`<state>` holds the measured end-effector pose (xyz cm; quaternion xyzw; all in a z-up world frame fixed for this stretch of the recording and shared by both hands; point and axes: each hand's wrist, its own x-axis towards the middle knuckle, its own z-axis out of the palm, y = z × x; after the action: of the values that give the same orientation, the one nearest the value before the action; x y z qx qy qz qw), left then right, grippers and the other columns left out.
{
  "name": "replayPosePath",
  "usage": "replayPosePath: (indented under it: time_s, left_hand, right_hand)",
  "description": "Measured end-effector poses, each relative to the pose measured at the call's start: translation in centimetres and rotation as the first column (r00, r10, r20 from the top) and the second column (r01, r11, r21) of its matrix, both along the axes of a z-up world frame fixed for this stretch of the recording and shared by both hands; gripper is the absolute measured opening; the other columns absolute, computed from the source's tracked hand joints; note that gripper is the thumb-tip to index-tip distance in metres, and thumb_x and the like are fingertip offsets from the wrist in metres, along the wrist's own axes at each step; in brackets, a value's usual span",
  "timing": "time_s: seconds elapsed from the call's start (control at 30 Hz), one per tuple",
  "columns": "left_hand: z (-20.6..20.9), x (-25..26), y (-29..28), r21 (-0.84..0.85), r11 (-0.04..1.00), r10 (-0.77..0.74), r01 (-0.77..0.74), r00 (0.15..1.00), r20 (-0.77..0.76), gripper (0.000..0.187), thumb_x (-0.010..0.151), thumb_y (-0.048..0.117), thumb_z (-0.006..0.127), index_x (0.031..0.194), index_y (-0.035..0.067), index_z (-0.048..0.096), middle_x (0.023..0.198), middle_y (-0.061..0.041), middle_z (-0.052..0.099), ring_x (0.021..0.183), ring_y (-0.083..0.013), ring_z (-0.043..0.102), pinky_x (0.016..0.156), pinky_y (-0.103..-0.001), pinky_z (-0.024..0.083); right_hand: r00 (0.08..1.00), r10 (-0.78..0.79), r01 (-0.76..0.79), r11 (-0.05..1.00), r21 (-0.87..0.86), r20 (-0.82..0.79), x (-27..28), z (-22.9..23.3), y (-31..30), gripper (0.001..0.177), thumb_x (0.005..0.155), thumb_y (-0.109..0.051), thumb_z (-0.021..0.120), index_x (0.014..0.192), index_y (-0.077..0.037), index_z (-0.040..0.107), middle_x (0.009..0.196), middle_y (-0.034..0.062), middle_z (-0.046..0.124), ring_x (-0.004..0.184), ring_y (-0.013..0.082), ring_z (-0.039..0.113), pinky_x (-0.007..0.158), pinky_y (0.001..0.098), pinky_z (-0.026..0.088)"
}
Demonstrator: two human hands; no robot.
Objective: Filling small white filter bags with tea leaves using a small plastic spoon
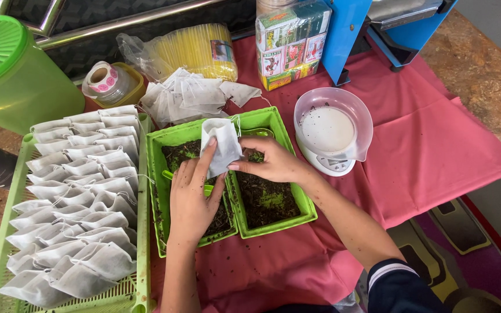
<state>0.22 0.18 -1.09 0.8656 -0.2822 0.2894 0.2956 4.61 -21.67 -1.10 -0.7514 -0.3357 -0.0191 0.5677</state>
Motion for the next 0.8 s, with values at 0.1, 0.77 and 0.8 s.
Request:
replayPosePath:
  time_s: [0.1,0.77,0.8]
  left_hand:
    - [0.3,-0.2,-0.1,-0.035,0.999,-0.005,0.004,1.0,-0.022,0.064,0.091,0.008,0.075,0.151,0.008,0.052,0.101,-0.01,0.065,0.096,-0.0281,0.064,0.082,-0.04,0.049]
    - [2.6,-1.3,-0.8,-0.181,0.983,-0.065,0.037,0.987,-0.15,0.07,0.088,0.0,0.074,0.151,0.004,0.044,0.104,-0.019,0.065,0.097,-0.0388,0.065,0.086,-0.05,0.049]
    - [2.6,-1.2,-0.8,-0.177,0.984,-0.06,0.032,0.986,-0.153,0.071,0.089,0.001,0.074,0.153,0.005,0.043,0.102,-0.018,0.064,0.094,-0.037,0.064,0.087,-0.048,0.048]
  right_hand:
    - [1.0,0.004,-0.004,1.0,0.008,0.013,0.5,-1.0,-0.2,0.029,0.092,-0.009,0.074,0.12,-0.007,0.068,0.097,0.0117,0.07,0.086,0.0235,0.063,0.078,0.0384,0.052]
    - [0.967,-0.045,0.03,0.997,0.064,0.25,-0.4,0.7,0.6,0.065,0.082,-0.003,0.084,0.14,-0.011,0.055,0.121,0.0132,0.06,0.1,0.0249,0.062,0.079,0.0407,0.059]
    - [0.966,-0.057,0.039,0.996,0.077,0.251,-0.4,0.7,0.6,0.061,0.082,-0.003,0.084,0.137,-0.01,0.057,0.121,0.0127,0.061,0.101,0.0249,0.063,0.079,0.0406,0.059]
